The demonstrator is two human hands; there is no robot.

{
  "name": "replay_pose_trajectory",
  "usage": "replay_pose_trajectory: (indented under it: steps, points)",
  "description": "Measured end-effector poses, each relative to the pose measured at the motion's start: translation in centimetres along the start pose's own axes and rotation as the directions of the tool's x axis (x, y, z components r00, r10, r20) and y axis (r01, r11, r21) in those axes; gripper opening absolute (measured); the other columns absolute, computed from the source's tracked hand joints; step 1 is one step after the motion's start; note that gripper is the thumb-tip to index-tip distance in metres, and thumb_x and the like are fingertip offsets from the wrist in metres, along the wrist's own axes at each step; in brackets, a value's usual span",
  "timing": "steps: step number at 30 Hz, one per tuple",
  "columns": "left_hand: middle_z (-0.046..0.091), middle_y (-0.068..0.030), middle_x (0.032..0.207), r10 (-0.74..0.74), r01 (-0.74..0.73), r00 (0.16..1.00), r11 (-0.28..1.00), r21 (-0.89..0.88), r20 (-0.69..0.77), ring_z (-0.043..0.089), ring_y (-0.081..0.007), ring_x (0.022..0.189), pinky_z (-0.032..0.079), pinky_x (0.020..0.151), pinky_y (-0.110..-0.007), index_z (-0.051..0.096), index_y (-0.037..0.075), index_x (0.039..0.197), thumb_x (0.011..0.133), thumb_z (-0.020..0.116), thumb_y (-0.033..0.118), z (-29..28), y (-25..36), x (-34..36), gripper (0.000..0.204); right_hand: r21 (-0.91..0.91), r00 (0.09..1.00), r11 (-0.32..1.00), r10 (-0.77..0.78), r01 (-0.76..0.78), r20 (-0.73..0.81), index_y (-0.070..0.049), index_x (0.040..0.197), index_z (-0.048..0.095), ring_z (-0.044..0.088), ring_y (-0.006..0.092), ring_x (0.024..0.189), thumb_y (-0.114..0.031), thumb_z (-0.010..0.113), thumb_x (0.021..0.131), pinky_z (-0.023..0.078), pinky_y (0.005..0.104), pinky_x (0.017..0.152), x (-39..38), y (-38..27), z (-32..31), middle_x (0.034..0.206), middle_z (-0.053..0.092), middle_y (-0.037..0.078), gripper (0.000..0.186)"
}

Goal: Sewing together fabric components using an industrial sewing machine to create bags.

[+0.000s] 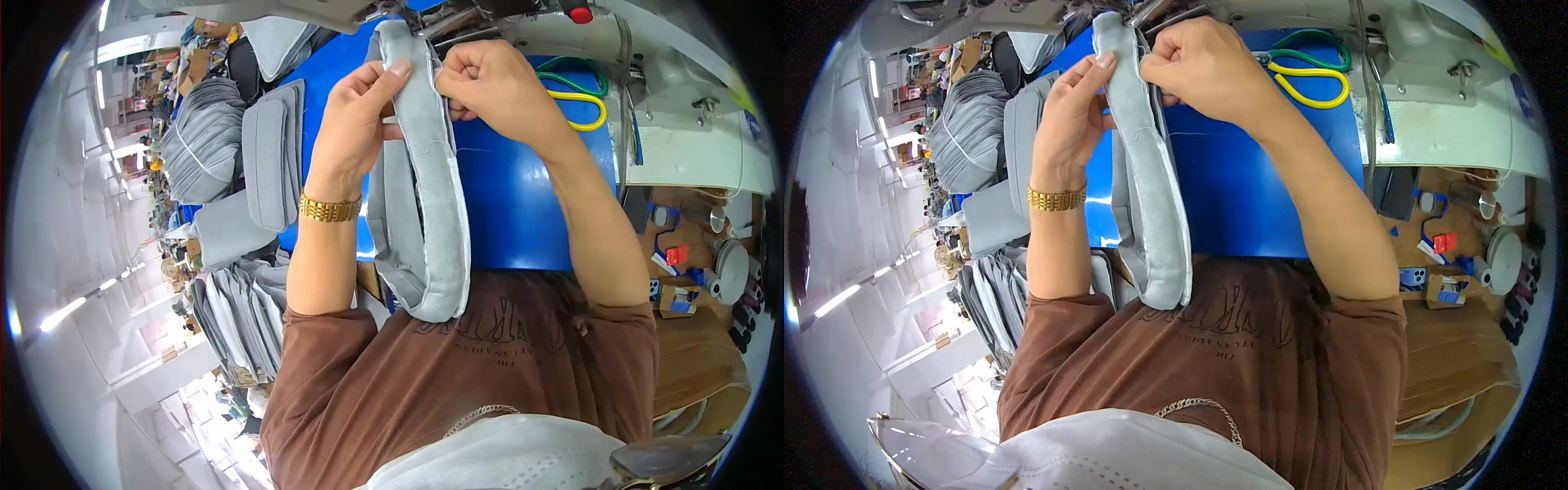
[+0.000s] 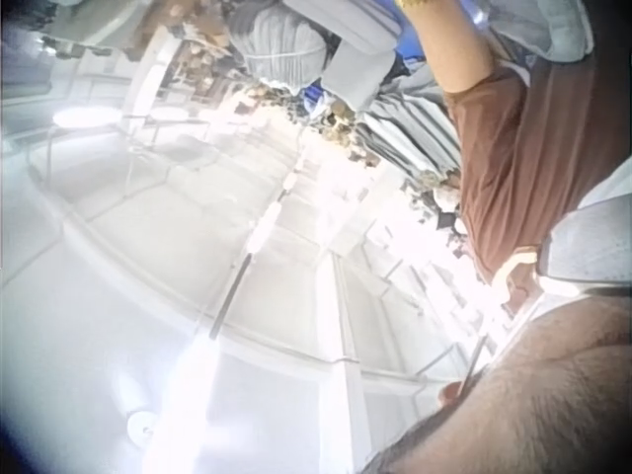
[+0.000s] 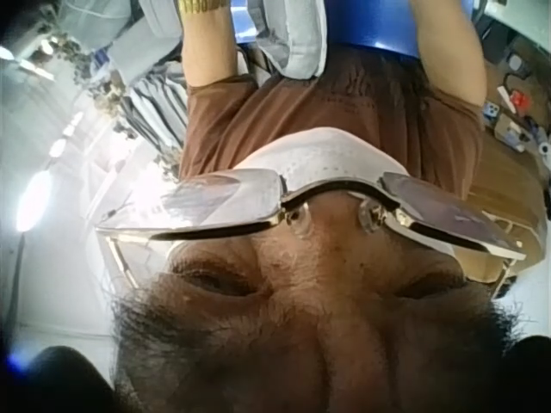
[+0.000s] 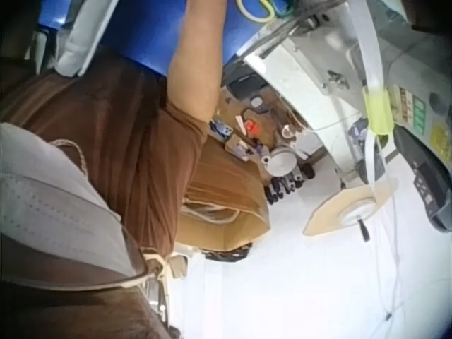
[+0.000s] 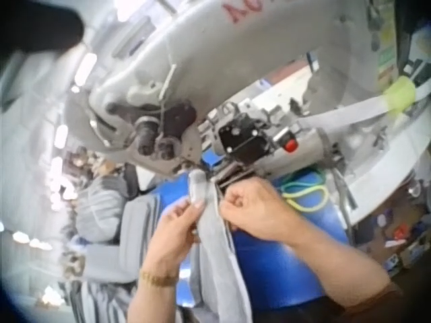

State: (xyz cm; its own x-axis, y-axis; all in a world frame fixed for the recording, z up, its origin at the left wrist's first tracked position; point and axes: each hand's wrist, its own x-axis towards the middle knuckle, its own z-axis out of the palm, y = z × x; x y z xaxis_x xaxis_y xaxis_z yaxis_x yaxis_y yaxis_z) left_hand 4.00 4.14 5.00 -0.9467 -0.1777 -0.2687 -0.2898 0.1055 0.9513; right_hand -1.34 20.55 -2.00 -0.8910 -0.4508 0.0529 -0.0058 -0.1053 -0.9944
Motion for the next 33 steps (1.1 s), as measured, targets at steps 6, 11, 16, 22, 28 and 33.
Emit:
replay_pose_trajectory:
  steps: [6, 11, 16, 22, 28, 33]
  points:
    - [0.069, -0.0040, 0.080, -0.095, 0.113, 0.991, 0.974, -0.194, 0.097, 0.067, -0.0072, 0.065, 0.060, 0.055, -0.024, 0.064, 0.004, 0.092, 0.096, 0.064, 0.028, -0.4, -0.9, 0.5, 0.024, 0.028, 0.999, 0.998, -0.047, 0.048, -0.017, 0.002, 0.070, 0.062, 0.068, 0.0163, 0.057, -0.021, 0.068, 0.082, 0.051, 0.0284, 0.054, -0.4, -0.3, 0.1, 0.061, 0.064, 0.009, 0.027]
    - [0.071, -0.0071, 0.082, -0.152, 0.172, 0.985, 0.932, -0.319, 0.087, 0.070, -0.0117, 0.067, 0.061, 0.054, -0.025, 0.064, 0.002, 0.095, 0.100, 0.059, 0.029, 0.4, -0.8, 0.4, 0.029, -0.018, 0.982, 0.992, 0.124, -0.122, 0.144, 0.002, 0.069, 0.062, 0.066, 0.0134, 0.057, -0.021, 0.065, 0.086, 0.050, 0.0276, 0.052, -1.5, -0.5, -0.7, 0.060, 0.062, 0.008, 0.028]
    - [0.071, -0.0068, 0.081, -0.143, 0.170, 0.984, 0.935, -0.311, 0.109, 0.070, -0.0126, 0.065, 0.061, 0.053, -0.027, 0.064, 0.003, 0.094, 0.099, 0.060, 0.028, 0.5, -1.0, -0.1, 0.027, 0.183, 0.993, 0.983, -0.027, 0.005, 0.118, 0.000, 0.067, 0.056, 0.056, 0.0070, 0.055, -0.017, 0.060, 0.091, 0.048, 0.0258, 0.051, -2.5, 0.1, -0.1, 0.058, 0.056, 0.002, 0.029]
    - [0.069, -0.0061, 0.076, -0.040, 0.042, 0.999, 0.984, -0.172, 0.015, 0.067, -0.0113, 0.061, 0.057, 0.048, -0.025, 0.059, 0.007, 0.081, 0.093, 0.068, 0.030, 0.0, -1.1, 2.0, 0.028, 0.197, 0.997, 0.980, -0.024, 0.007, 0.080, 0.000, 0.069, 0.055, 0.054, 0.0069, 0.056, -0.018, 0.059, 0.090, 0.045, 0.0255, 0.052, -0.9, 0.5, -0.2, 0.058, 0.056, 0.002, 0.029]
    - [0.068, -0.0069, 0.080, 0.061, -0.066, 0.995, 0.996, -0.054, -0.084, 0.067, -0.0123, 0.063, 0.056, 0.048, -0.025, 0.061, 0.004, 0.087, 0.094, 0.067, 0.032, 0.1, -0.2, 2.7, 0.030, -0.100, 0.974, 0.972, -0.218, 0.212, -0.061, 0.002, 0.072, 0.058, 0.050, 0.0122, 0.052, -0.026, 0.059, 0.093, 0.038, 0.0335, 0.050, -1.0, -0.3, 0.2, 0.055, 0.050, 0.008, 0.035]
    - [0.066, -0.0060, 0.082, -0.113, 0.135, 0.989, 0.952, -0.276, 0.095, 0.067, -0.0127, 0.065, 0.057, 0.047, -0.027, 0.060, 0.004, 0.090, 0.095, 0.065, 0.029, 1.1, -0.9, -1.6, 0.026, -0.123, 0.991, 0.986, -0.121, 0.113, -0.060, 0.001, 0.074, 0.058, 0.040, 0.0132, 0.052, -0.026, 0.063, 0.093, 0.034, 0.0325, 0.049, -3.1, -0.1, 0.4, 0.056, 0.047, 0.008, 0.034]
